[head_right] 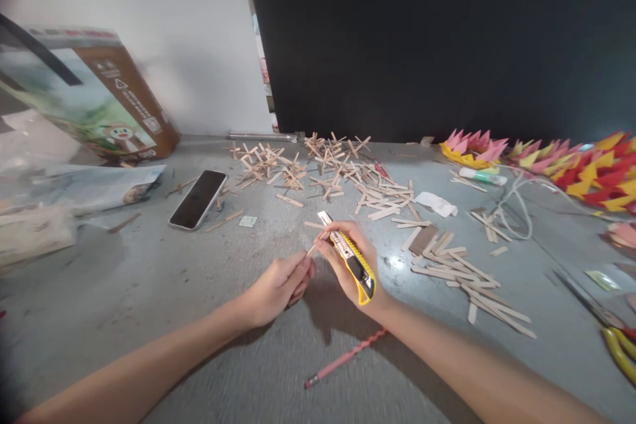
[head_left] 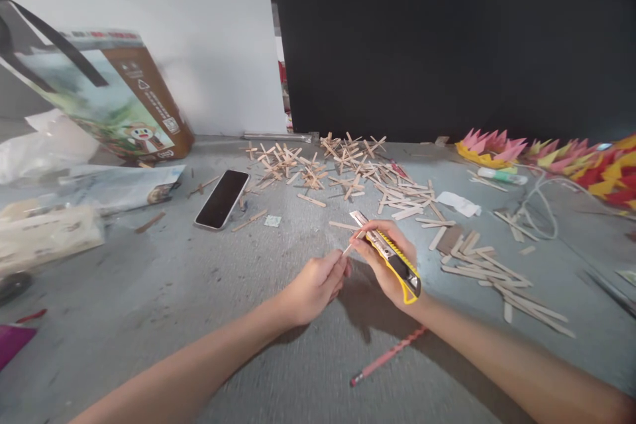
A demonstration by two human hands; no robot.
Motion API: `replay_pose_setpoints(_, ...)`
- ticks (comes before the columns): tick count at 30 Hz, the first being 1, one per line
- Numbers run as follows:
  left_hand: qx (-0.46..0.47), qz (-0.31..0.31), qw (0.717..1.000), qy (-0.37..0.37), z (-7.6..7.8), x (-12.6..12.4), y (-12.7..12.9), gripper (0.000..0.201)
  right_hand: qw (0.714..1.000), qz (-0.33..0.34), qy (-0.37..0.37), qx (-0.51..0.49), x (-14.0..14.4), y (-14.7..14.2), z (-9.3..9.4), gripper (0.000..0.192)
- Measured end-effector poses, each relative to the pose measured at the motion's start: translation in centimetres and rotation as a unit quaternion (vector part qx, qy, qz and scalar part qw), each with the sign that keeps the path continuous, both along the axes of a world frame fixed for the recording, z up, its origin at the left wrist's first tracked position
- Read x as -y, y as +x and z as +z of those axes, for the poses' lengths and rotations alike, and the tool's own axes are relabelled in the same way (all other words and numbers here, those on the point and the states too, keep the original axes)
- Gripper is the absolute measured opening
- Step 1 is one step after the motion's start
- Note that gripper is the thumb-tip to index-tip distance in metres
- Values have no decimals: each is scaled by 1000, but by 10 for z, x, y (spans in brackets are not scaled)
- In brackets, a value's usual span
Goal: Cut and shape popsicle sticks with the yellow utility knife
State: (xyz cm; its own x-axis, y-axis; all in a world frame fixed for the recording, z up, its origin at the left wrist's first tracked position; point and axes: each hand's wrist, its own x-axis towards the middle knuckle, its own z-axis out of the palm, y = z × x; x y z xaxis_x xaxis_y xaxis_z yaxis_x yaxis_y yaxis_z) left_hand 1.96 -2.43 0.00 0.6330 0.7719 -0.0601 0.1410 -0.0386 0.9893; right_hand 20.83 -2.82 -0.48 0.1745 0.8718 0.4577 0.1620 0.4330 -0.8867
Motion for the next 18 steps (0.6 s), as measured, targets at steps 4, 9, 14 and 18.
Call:
replay_pose_setpoints(4, 14, 46, 998, -32, -2, 0, 1, 46, 999, -16, 36, 20, 9, 7, 6, 26)
replay_pose_setpoints(9, 43, 70, 995, -49, -3, 0, 2, 47, 986, 26, 70, 147, 22, 15, 10, 32)
replay_pose_setpoints(14, 3, 74, 997, -25, -8, -2, 0, 47, 984, 42, 75, 158, 27, 14, 0, 29)
replay_pose_setpoints(18, -16, 67, 998, 2, -9, -3, -1, 46, 976, 60, 84, 190, 28, 14, -2, 31)
